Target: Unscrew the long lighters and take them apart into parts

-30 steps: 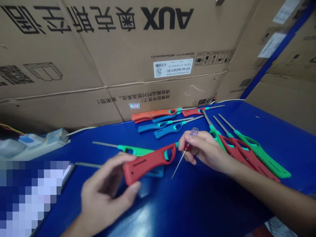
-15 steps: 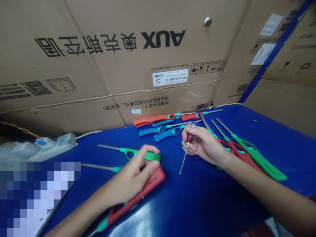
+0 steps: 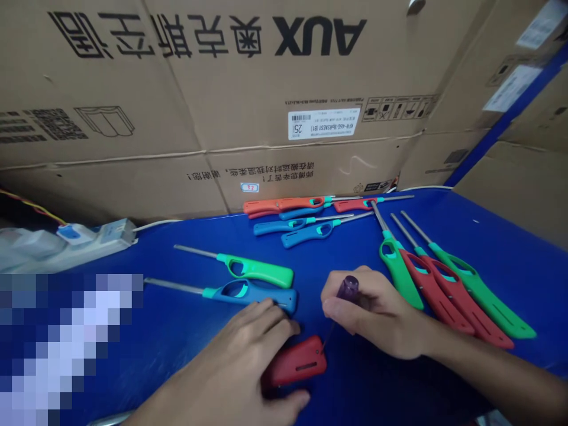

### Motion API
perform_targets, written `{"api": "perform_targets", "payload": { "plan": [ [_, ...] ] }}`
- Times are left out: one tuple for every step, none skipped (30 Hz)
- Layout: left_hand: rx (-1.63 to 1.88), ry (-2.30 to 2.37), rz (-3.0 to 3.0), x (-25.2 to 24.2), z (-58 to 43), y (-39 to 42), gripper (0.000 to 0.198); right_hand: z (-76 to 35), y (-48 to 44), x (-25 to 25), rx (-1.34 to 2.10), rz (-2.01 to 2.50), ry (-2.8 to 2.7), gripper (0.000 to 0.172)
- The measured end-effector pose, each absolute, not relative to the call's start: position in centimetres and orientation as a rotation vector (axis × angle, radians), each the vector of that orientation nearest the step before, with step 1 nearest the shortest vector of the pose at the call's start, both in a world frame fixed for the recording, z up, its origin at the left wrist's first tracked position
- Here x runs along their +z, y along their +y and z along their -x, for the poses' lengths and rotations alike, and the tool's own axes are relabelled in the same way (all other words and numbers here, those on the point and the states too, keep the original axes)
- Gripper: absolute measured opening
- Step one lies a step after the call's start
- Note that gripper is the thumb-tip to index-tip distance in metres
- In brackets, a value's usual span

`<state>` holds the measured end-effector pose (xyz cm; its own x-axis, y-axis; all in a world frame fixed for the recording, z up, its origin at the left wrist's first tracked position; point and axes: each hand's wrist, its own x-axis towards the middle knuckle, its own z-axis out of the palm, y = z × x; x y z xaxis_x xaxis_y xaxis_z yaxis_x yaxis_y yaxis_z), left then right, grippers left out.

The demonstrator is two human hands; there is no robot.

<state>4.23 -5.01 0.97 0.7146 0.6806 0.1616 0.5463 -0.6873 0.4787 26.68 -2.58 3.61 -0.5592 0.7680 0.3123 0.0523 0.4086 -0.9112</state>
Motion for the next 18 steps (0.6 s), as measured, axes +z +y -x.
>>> {"api": "perform_targets", "payload": {
  "plan": [
    [0.454,0.973,-2.512,0.76,-4.16,-5.16,0.033,-26.63,-2.66,3.55,1.179,0.692,-1.921,0.025],
    [0.444,0.986,-2.508,0.52,-4.15,-5.25,0.028,-26.59,-2.74,3.49,1.152,0.684,-1.938,0.024],
    [0.434,0.985,-2.512,0.28,-4.17,-5.28,0.022,-26.55,-2.82,3.44,1.123,0.679,-1.961,0.023],
    [0.435,0.979,-2.522,0.08,-4.22,-5.25,0.018,-26.53,-2.9,3.43,1.094,0.677,-1.991,0.022],
    [0.444,0.965,-2.534,-0.07,-4.26,-5.2,0.017,-26.52,-3.0,3.45,1.066,0.675,-2.022,0.021],
    [0.456,0.948,-2.547,-0.15,-4.3,-5.13,0.019,-26.52,-3.09,3.51,1.041,0.675,-2.052,0.02],
    [0.468,0.934,-2.559,-0.17,-4.32,-5.06,0.02,-26.54,-3.19,3.6,1.018,0.669,-2.079,0.019],
    [0.477,0.927,-2.567,-0.15,-4.32,-5.01,0.02,-26.58,-3.26,3.71,0.997,0.659,-2.092,0.019],
    [0.483,0.925,-2.573,-0.11,-4.31,-4.98,0.021,-26.63,-3.32,3.82,0.979,0.648,-2.096,0.02],
    [0.486,0.921,-2.577,-0.05,-4.28,-4.98,0.021,-26.7,-3.35,3.92,0.965,0.645,-2.094,0.02],
    [0.489,0.918,-2.578,-0.01,-4.26,-5.0,0.02,-26.77,-3.35,4.0,0.956,0.648,-2.093,0.02],
    [0.492,0.915,-2.579,0.03,-4.24,-5.03,0.018,-26.84,-3.34,4.04,0.953,0.656,-2.094,0.019],
    [0.498,0.907,-2.581,0.05,-4.22,-5.07,0.016,-26.9,-3.31,4.05,0.952,0.667,-2.098,0.019],
    [0.503,0.899,-2.583,0.06,-4.22,-5.09,0.014,-26.95,-3.28,4.02,0.95,0.683,-2.108,0.019],
    [0.503,0.895,-2.583,0.06,-4.22,-5.11,0.012,-26.99,-3.27,3.98,0.951,0.695,-2.117,0.017],
    [0.504,0.896,-2.582,0.04,-4.23,-5.1,0.011,-27.02,-3.26,3.92,0.954,0.703,-2.123,0.016],
    [0.504,0.901,-2.581,0.03,-4.25,-5.09,0.011,-27.03,-3.28,3.87,0.963,0.703,-2.127,0.014],
    [0.503,0.905,-2.581,0.01,-4.26,-5.05,0.01,-27.03,-3.32,3.82,0.975,0.701,-2.126,0.013]
  ]
}}
